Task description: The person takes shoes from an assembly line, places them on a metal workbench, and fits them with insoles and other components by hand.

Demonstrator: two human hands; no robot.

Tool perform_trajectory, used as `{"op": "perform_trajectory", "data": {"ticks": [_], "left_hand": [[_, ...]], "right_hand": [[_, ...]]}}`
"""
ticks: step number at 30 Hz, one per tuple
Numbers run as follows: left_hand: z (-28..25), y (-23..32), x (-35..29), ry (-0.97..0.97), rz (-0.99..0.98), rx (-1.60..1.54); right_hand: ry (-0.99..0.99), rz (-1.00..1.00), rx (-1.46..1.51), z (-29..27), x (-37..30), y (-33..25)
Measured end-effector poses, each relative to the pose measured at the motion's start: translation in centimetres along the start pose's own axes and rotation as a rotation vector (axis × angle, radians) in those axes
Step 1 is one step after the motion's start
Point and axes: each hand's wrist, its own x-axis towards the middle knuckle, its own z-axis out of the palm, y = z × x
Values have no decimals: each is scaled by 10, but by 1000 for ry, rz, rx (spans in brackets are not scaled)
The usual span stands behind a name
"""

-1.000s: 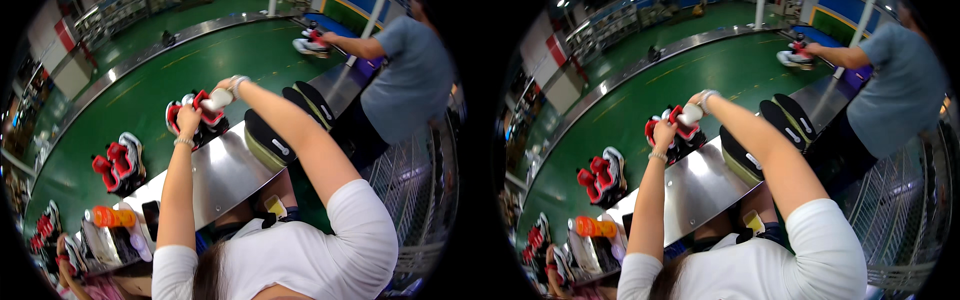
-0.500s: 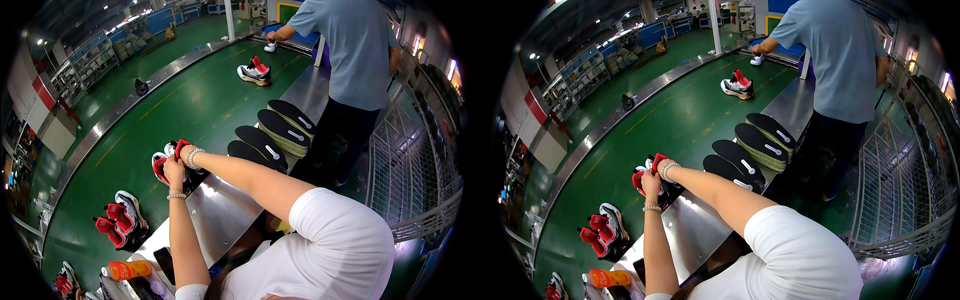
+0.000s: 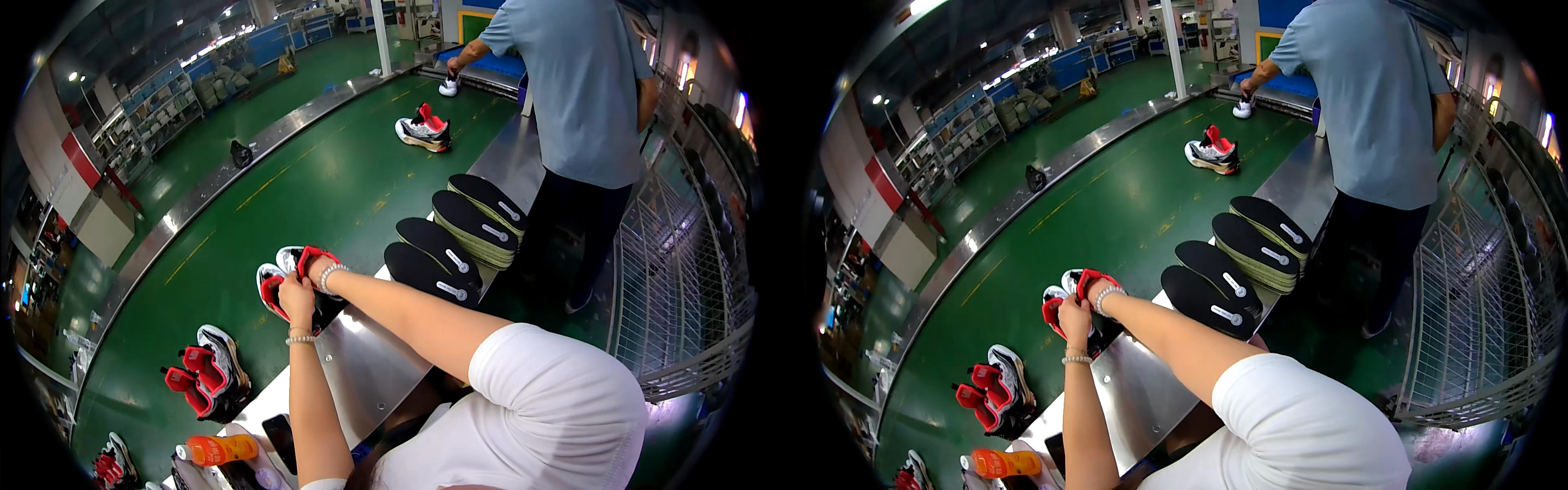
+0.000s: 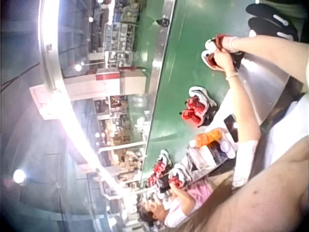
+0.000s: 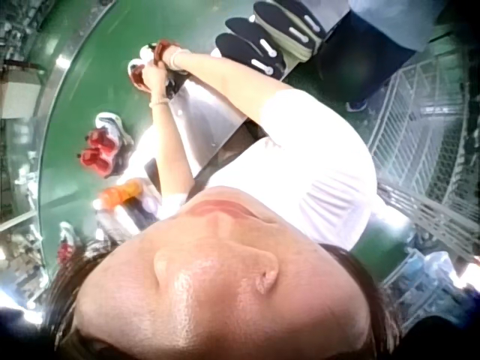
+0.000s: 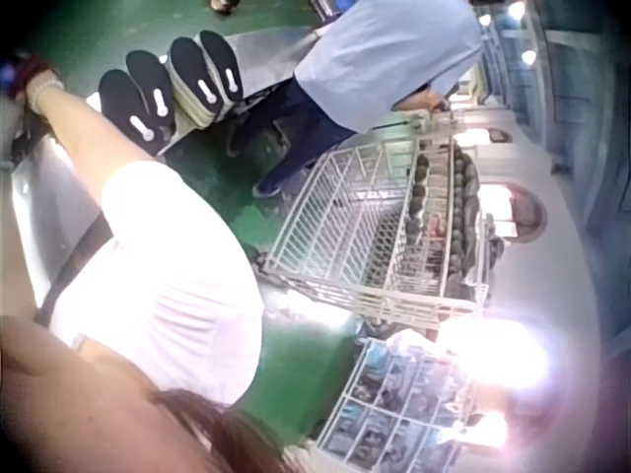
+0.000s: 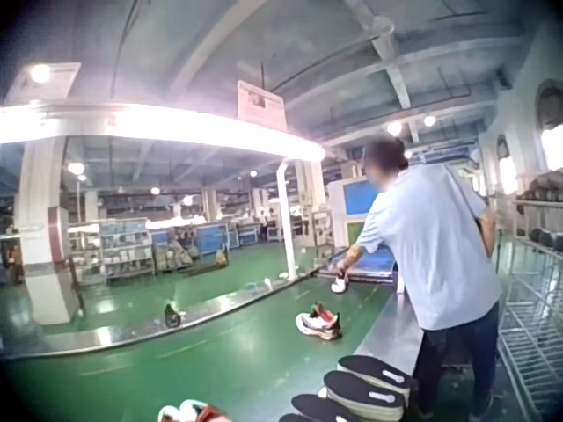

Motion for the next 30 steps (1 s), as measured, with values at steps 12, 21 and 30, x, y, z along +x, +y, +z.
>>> {"op": "perform_trajectory", "data": {"ticks": [12, 21, 30], "left_hand": [[6, 48, 8, -32, 34, -25], [106, 47, 62, -573, 135, 168], [158, -8, 65, -502, 51, -220]], "right_hand": [[347, -258, 221, -46, -109, 36], [41, 102, 973, -2, -290, 68], [134, 45, 1065, -2, -290, 77]]}}
